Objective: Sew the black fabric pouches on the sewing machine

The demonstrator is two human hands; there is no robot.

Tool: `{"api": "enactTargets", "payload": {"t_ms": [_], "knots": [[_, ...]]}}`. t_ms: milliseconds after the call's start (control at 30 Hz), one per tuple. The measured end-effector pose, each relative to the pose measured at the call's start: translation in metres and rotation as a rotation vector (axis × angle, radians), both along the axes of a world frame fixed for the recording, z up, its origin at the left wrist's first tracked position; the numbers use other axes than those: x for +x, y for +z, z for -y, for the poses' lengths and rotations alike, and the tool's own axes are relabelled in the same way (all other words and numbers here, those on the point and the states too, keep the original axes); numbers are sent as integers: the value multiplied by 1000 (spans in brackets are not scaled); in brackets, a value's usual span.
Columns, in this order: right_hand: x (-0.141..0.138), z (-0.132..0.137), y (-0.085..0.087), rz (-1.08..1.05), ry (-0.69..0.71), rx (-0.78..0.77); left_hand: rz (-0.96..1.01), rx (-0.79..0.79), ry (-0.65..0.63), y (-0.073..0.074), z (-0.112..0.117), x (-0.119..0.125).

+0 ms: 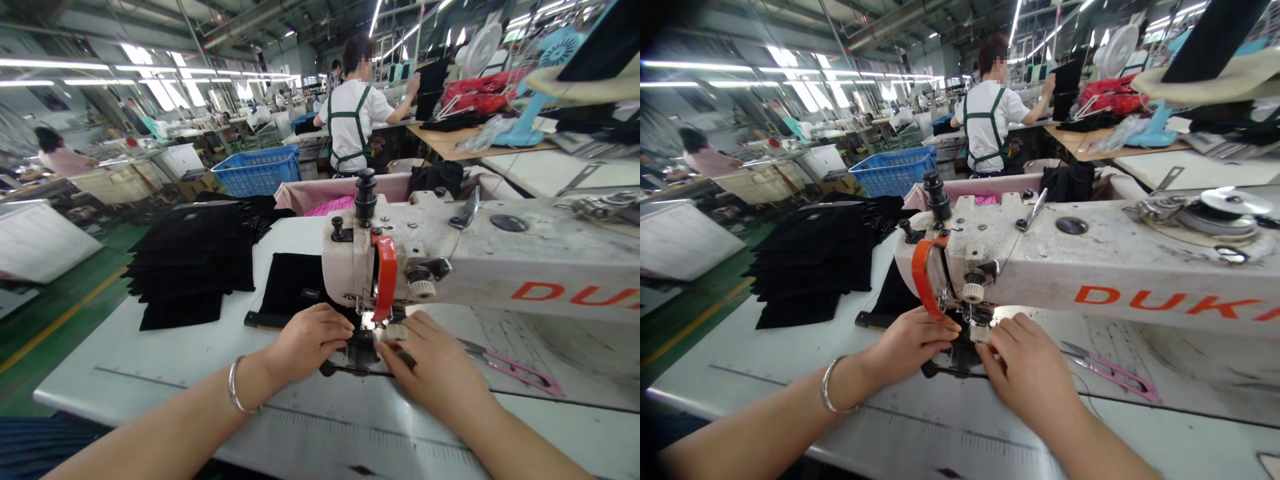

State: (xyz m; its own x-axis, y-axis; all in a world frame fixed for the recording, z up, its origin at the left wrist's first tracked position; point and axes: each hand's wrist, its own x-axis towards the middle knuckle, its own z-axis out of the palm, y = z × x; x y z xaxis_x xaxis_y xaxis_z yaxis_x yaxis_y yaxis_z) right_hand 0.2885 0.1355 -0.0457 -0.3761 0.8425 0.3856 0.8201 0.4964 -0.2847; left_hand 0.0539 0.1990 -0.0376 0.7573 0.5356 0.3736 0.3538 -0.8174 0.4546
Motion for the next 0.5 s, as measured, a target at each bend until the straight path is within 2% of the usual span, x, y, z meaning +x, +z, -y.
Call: {"api": "enactTargets", "payload": {"t_ms": [67, 167, 500], "knots": [[-4, 4, -3, -79, 104, -4, 20, -8, 66, -1, 11, 7], [-7, 6, -8, -108, 134, -19, 36, -15, 128, -2, 19, 14], [-6, -1, -11, -57, 107, 1, 7, 19, 141, -5, 1, 17]]}}
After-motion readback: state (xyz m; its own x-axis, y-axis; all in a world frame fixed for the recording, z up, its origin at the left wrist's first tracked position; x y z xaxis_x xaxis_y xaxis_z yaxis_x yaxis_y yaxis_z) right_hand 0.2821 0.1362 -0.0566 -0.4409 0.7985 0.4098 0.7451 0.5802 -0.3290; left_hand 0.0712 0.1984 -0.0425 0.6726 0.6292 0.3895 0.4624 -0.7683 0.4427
